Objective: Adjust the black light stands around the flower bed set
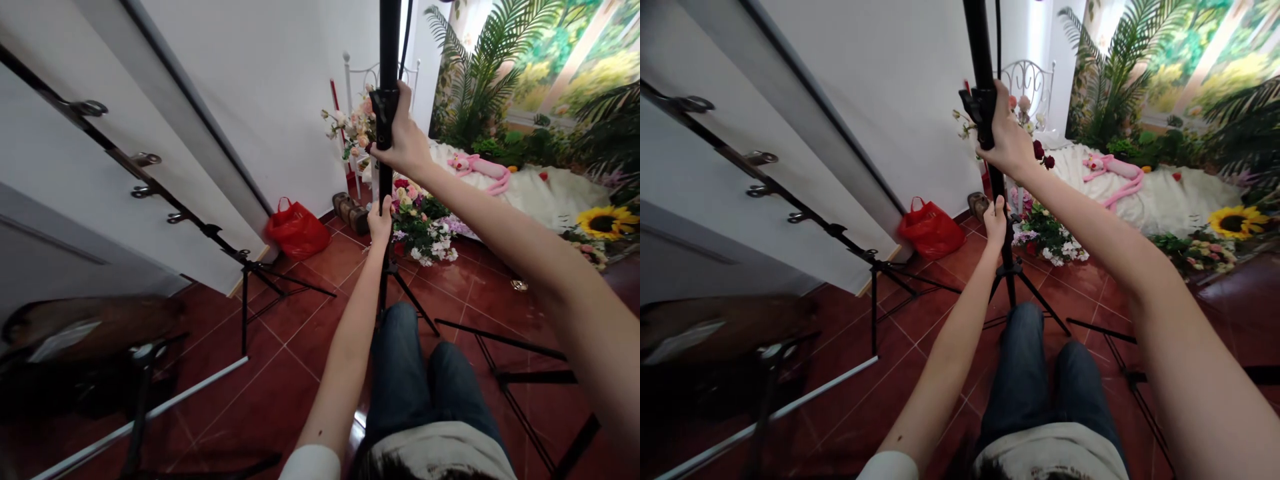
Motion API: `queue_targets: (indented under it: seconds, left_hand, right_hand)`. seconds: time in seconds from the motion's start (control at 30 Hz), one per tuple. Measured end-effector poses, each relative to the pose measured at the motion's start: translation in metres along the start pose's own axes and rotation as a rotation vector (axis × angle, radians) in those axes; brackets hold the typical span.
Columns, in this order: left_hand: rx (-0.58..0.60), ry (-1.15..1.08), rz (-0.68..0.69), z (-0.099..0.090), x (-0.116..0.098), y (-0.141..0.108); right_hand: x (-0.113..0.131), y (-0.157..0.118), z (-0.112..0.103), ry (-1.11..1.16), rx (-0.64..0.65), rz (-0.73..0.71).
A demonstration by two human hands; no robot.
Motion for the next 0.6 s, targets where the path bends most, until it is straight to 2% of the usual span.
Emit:
queue_targets:
  seconds: [0.17, 0.27, 0.4, 0.6]
  left_hand:
    - [0.128, -0.014, 0.000, 0.002, 0.013, -0.006]
    - [0.126, 0.008, -0.024, 0.005, 0.022, -0.009]
    - [0.046, 0.058, -0.047, 0.004, 0.028, -0.011]
    - [0.064, 0.046, -0.027, 0.002, 0.036, -0.009]
  right_hand:
    - [-0.011, -0.011, 0.011, -0.065, -0.176, 0.018]
    - [-0.012, -0.021, 0.019, -0.079, -0.196, 0.016]
    - [-0.015, -0.041, 0.033, -0.063, -0.059, 0.081]
    - [-0.025, -0.089, 0.059, -0.006, 0.157, 0.128]
Point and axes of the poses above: each hand's wrist, its own y-axis towards the middle knuckle, its own z-axis out of the palm, x = y × z, the point moved 3 cm from there along y, towards the middle knuckle, and after that the axes turned 3 degrees about -z, right-handed, at the moved point
